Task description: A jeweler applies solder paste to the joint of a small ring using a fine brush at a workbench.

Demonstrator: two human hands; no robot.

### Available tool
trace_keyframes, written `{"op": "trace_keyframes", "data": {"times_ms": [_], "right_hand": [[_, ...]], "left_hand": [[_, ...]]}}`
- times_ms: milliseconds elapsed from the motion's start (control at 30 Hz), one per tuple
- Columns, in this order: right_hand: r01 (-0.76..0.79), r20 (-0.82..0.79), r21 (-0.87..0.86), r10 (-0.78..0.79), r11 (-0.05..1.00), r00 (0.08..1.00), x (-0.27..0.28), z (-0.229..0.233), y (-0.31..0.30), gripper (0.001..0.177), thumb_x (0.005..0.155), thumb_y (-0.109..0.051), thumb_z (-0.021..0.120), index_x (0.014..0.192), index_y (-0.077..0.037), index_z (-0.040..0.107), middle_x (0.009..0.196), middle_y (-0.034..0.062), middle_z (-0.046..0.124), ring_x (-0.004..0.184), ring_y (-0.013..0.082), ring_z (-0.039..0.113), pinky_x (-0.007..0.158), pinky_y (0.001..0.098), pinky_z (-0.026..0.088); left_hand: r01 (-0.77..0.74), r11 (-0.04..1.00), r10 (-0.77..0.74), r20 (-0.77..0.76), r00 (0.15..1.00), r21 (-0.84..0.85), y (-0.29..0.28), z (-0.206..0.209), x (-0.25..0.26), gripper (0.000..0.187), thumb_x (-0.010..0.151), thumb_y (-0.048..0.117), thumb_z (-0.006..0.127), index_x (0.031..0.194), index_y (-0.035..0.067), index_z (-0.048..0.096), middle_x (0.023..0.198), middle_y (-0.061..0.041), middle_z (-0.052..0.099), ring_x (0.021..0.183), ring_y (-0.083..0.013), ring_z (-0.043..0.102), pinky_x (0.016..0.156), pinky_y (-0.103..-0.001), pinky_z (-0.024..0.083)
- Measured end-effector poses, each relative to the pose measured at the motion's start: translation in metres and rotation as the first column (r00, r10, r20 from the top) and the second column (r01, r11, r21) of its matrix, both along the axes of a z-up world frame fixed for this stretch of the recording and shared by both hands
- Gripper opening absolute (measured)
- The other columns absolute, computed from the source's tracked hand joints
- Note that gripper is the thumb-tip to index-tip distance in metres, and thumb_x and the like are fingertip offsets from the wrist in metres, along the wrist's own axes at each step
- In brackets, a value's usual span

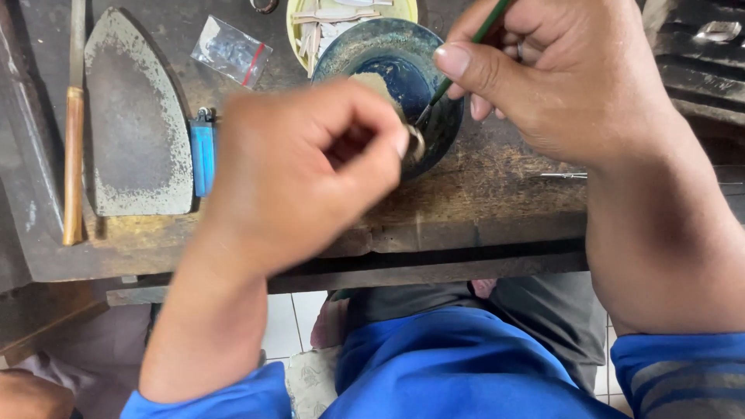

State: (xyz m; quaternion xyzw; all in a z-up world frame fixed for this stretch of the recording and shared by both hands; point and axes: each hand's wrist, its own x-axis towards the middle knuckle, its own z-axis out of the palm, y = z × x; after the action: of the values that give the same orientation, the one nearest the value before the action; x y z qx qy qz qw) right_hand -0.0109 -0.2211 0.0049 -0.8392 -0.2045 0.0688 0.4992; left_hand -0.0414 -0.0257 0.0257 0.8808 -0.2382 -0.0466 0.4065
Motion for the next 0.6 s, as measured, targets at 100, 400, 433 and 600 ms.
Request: {"op": "trace_keyframes", "data": {"times_ms": [100, 400, 433, 600], "right_hand": [[-0.03, -0.026, -0.08, 0.028, 0.996, 0.999, 0.001, 0.007, 0.004, 0.014, 0.097, 0.001, 0.06, 0.084, -0.001, 0.058, 0.066, 0.0044, 0.056, 0.057, 0.0071, 0.054, 0.052, 0.0156, 0.039], [-0.009, 0.084, -0.331, 0.039, 0.944, 0.996, 0.003, 0.009, 0.004, 0.008, 0.089, 0.0, 0.062, 0.083, -0.005, 0.061, 0.066, 0.0002, 0.057, 0.054, 0.0077, 0.043, 0.051, 0.0218, 0.031], [-0.014, 0.097, -0.355, 0.052, 0.935, 0.994, 0.003, 0.008, 0.004, 0.008, 0.087, -0.001, 0.063, 0.082, -0.005, 0.061, 0.067, 0.0004, 0.058, 0.055, 0.0087, 0.045, 0.053, 0.0224, 0.033], [-0.036, 0.187, -0.308, 0.097, 0.951, 0.978, -0.003, 0.027, 0.008, 0.006, 0.087, -0.002, 0.059, 0.082, 0.003, 0.061, 0.064, 0.0074, 0.06, 0.05, 0.0113, 0.058, 0.045, 0.0211, 0.04]], "left_hand": [[-0.023, 0.951, 0.003, -0.067, 0.998, -0.309, 0.012, 0.005, 0.023, 0.013, 0.085, -0.012, 0.058, 0.077, -0.003, 0.057, 0.061, -0.009, 0.058, 0.052, -0.0083, 0.055, 0.047, -0.015, 0.041], [-0.191, 0.839, -0.002, -0.354, 0.935, -0.51, 0.022, -0.029, 0.031, 0.015, 0.08, -0.007, 0.059, 0.094, -0.005, 0.06, 0.064, -0.008, 0.058, 0.058, -0.0141, 0.064, 0.047, -0.018, 0.053], [-0.202, 0.837, 0.001, -0.367, 0.93, -0.508, 0.022, -0.032, 0.032, 0.011, 0.08, -0.006, 0.059, 0.091, -0.004, 0.061, 0.064, -0.009, 0.06, 0.056, -0.0132, 0.063, 0.048, -0.017, 0.052], [-0.222, 0.803, -0.005, -0.378, 0.926, -0.554, 0.023, -0.033, 0.035, 0.009, 0.076, -0.005, 0.058, 0.083, 0.0, 0.062, 0.059, -0.004, 0.057, 0.054, -0.0109, 0.062, 0.048, -0.017, 0.052]]}}
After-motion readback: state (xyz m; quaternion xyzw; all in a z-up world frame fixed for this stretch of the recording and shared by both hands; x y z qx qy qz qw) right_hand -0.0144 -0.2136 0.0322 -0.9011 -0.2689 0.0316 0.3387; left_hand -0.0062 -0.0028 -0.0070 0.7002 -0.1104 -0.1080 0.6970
